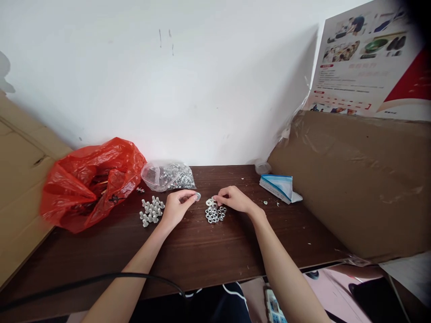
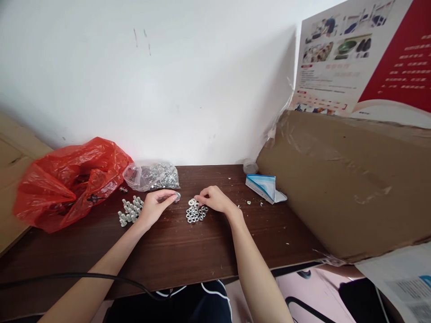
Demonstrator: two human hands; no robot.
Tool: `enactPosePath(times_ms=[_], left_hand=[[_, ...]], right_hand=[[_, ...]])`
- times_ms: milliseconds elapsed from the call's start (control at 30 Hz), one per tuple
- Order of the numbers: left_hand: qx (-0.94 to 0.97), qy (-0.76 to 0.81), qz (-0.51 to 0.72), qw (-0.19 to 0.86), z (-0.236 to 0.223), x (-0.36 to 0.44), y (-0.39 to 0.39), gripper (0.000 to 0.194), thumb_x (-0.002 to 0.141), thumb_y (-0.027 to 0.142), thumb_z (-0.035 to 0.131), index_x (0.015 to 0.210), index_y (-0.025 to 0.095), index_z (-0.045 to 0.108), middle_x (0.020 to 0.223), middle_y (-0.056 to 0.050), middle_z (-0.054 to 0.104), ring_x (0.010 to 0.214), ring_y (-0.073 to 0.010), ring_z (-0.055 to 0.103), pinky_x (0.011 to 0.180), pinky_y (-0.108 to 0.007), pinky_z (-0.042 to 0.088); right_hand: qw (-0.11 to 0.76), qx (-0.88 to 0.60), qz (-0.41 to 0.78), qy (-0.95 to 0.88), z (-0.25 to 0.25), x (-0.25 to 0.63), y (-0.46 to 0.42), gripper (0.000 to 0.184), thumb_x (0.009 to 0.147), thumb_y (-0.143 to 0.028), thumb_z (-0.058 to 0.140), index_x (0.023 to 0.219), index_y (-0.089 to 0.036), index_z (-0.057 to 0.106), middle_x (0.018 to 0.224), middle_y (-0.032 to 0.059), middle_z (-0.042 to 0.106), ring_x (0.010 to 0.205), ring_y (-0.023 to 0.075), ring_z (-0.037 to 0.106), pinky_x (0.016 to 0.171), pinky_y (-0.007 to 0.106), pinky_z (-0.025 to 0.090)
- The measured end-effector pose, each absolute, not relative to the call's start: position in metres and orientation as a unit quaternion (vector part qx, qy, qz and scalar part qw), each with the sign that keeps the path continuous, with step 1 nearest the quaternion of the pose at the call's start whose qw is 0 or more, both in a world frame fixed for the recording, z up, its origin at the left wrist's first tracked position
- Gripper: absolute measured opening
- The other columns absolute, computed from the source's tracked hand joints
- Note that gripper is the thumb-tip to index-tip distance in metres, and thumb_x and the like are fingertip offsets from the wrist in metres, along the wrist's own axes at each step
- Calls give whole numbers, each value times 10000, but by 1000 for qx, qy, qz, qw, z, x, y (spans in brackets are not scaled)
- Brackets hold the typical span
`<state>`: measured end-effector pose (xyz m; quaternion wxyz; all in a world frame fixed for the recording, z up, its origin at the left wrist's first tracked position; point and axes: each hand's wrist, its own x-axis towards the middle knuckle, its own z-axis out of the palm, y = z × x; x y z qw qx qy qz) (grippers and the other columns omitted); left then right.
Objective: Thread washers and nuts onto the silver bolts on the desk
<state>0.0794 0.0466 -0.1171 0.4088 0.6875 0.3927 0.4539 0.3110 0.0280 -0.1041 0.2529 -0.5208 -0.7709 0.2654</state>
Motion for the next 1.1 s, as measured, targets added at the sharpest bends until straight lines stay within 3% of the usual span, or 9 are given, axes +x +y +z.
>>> enactPosePath(times_ms=[133, 300, 700, 933, 1100], left_hand=[[694, 395, 447, 403, -116, 80, 46, 246, 765, 344, 661, 880, 137, 724, 836, -87, 744, 767, -216, 690, 747, -309, 537], [692, 401, 450, 398, -118, 79, 47, 252, 756, 346, 667, 879, 135, 727, 853, -92, 744, 775, -219, 692, 740, -307, 537], [691, 396, 452, 401, -119, 79, 50, 231, 754, 335, 672, 879, 149, 728, 833, -77, 745, 745, -207, 689, 716, -293, 533], [688, 395, 458, 402, -117, 78, 51, 245, 763, 349, 665, 887, 146, 724, 829, -77, 745, 752, -208, 694, 710, -288, 534], [688, 397, 459, 398, -116, 77, 51, 251, 758, 356, 668, 884, 148, 728, 828, -77, 745, 753, -210, 692, 710, -292, 539]], right_hand=[[287, -501, 251, -777, -106, 307, 29, 179, 835, -305, 603, 894, -173, 709, 801, 24, 637, 686, 132, 549, 622, 236, 398], [254, -484, 240, -802, -113, 304, 34, 243, 801, -202, 648, 1036, -214, 708, 915, 42, 573, 769, 143, 554, 708, 260, 429], [285, -523, 187, -781, -121, 295, 38, 42, 823, -207, 635, 851, -178, 646, 873, 20, 498, 778, 136, 523, 738, 259, 410], [274, -543, 193, -770, -119, 302, 38, 190, 789, -272, 693, 956, -185, 668, 892, 28, 501, 812, 154, 524, 733, 266, 403], [271, -539, 201, -772, -118, 301, 38, 98, 794, -235, 686, 875, -179, 682, 895, 30, 506, 806, 149, 524, 744, 265, 400]])
